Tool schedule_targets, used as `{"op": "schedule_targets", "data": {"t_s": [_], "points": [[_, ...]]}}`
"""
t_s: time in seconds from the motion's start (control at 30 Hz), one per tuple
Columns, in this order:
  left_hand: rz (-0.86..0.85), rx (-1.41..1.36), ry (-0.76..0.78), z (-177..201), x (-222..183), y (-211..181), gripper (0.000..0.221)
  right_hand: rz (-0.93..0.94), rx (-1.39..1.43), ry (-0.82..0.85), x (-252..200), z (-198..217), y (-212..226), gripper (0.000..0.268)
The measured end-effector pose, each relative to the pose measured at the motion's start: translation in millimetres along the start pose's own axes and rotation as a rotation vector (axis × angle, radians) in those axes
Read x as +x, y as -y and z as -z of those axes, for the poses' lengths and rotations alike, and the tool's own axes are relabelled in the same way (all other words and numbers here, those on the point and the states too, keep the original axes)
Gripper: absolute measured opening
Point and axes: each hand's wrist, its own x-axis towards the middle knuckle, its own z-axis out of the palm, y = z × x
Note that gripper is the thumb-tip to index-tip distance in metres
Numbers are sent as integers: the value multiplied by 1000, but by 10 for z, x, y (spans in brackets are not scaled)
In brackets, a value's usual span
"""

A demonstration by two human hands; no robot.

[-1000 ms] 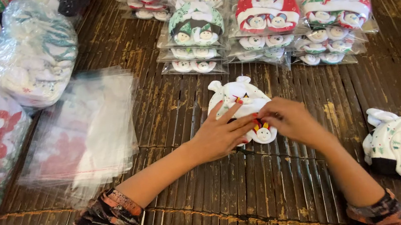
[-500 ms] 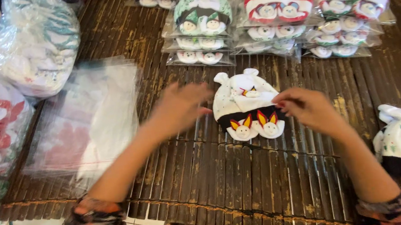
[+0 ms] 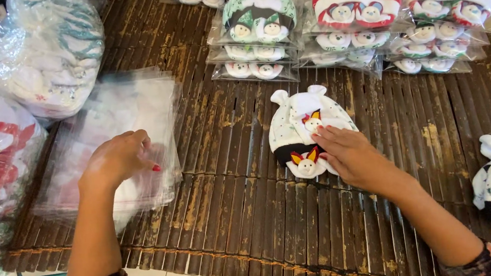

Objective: Packaging baby hats and booties into plastic bags and sealing them

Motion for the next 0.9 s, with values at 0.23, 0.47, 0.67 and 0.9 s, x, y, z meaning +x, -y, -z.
{"op": "schedule_targets", "data": {"t_s": [0.23,0.47,0.67,0.9], "points": [[9,-78,11,-23,277,107,24,-89,-9,20,-1,26,29,45],[-302,-617,-351,-4,362,-160,34,-23,164,-296,-6,22,5,23],[-553,-648,-607,95,101,-1058,24,-251,903,-101,195,-213,398,57],[-693,-377,-658,302,-88,-1891,49,-552,1668,-146,504,-271,718,35]]}}
